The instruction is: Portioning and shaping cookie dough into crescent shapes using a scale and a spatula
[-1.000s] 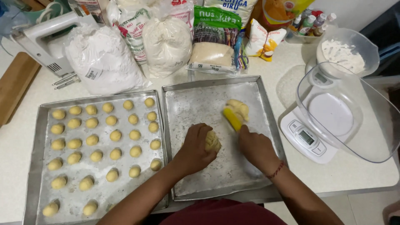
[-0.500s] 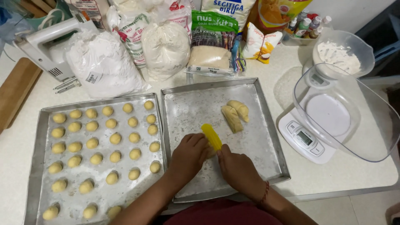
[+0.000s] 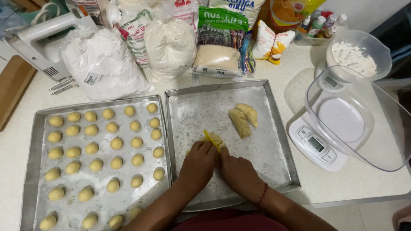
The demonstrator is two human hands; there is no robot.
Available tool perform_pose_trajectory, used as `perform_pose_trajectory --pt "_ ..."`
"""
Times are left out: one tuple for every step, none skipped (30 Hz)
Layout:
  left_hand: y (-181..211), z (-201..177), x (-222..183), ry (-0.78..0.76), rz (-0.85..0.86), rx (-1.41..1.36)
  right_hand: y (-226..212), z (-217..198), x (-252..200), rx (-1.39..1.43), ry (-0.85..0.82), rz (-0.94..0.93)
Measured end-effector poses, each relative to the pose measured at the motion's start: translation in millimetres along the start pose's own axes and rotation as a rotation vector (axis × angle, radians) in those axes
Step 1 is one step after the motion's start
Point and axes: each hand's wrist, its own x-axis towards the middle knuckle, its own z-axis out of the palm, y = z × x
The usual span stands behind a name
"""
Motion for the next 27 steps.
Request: perform_pose_trajectory --pt "2.3 -1.5 0.0 0.000 -0.001 0.000 0.3 -2.3 1.2 0.000 -0.001 0.000" --pt "4.1 -3.7 0.1 0.005 -0.003 -0.014 0.1 -4.9 2.9 0.002 -0.006 -0.016" --pt "6.1 -6.2 0.2 0.011 -0.005 -0.028 -0.3 -7.7 4.4 0.005 -0.012 -0.032" --pt "5.8 -6.0 0.6 0.011 -0.006 -0.023 0.2 -11.2 7.1 0.006 -0.010 -0.037" --pt "5.8 -5.8 0.8 0.011 0.008 -0.015 0.7 -14.6 9.5 0.007 -0.031 -0.035" --pt "6.5 -4.8 0.6 0.010 0.022 -0.010 1.7 -17.4 10.8 0.008 -0.054 -0.030" --pt "5.5 -5.5 -0.3 0.010 0.021 -0.008 -0.7 -22.1 11.6 0.009 -0.053 -0.032" --pt "4.7 -6.0 -0.4 0.004 0.027 -0.028 -2.6 -27.1 12.0 0.029 -0.077 -0.031" --pt "4.1 -6.5 -0.6 -0.002 0.034 -0.048 -4.3 -32.1 12.2 0.049 -0.100 -0.030" --pt "4.3 -8.7 -0.2 -0.004 0.034 -0.048 -2.3 -31.2 14.6 0.050 -0.101 -0.029" --pt "4.6 -10.9 0.0 -0.015 0.040 -0.060 -0.3 -30.1 16.8 0.053 -0.094 -0.048" --pt "5.4 -13.0 0.1 -0.026 0.045 -0.071 1.9 -28.9 18.6 0.055 -0.088 -0.068" --pt "6.9 -13.9 0.0 -0.028 0.046 -0.072 3.0 -34.6 21.6 0.057 -0.089 -0.067" --pt "7.5 -15.1 0.3 -0.034 0.061 -0.059 3.8 -40.6 25.4 0.028 -0.123 -0.057" --pt "8.5 -16.7 0.6 -0.040 0.076 -0.045 4.4 -46.9 28.7 -0.001 -0.158 -0.047" --pt "9.8 -16.2 0.2 -0.038 0.082 -0.041 4.4 -41.0 27.2 0.000 -0.151 -0.047" --pt "11.4 -15.8 0.1 -0.029 0.078 -0.061 4.6 -35.4 25.6 0.009 -0.099 -0.038" --pt "11.8 -15.6 0.3 -0.022 0.077 -0.077 4.4 -29.4 25.2 0.020 -0.043 -0.030" --pt "8.6 -18.4 3.7 -0.021 0.085 -0.070 2.9 -24.2 26.6 0.024 -0.033 -0.031" --pt "8.5 -20.8 3.4 -0.024 0.075 -0.145 1.1 -17.3 24.7 -0.007 -0.007 -0.036" --pt "7.8 -23.5 2.8 -0.026 0.065 -0.220 -1.3 -10.2 22.9 -0.038 0.019 -0.042" --pt "6.8 -26.8 2.7 -0.022 0.062 -0.215 1.1 -5.0 24.3 -0.040 0.020 -0.048" --pt "5.8 -29.8 2.8 -0.059 0.060 -0.242 3.8 0.2 25.7 -0.062 0.072 -0.080" --pt "5.6 -32.1 2.3 -0.101 0.062 -0.273 7.1 6.5 25.3 -0.082 0.121 -0.107" --pt "2.6 -33.9 3.0 -0.101 0.061 -0.274 8.3 3.4 29.7 -0.083 0.119 -0.106" --pt "2.1 -34.2 2.0 -0.090 0.102 -0.255 10.8 2.2 30.8 -0.078 0.123 -0.162" --pt "1.8 -34.3 0.9 -0.078 0.143 -0.235 13.4 1.3 31.6 -0.072 0.126 -0.217"
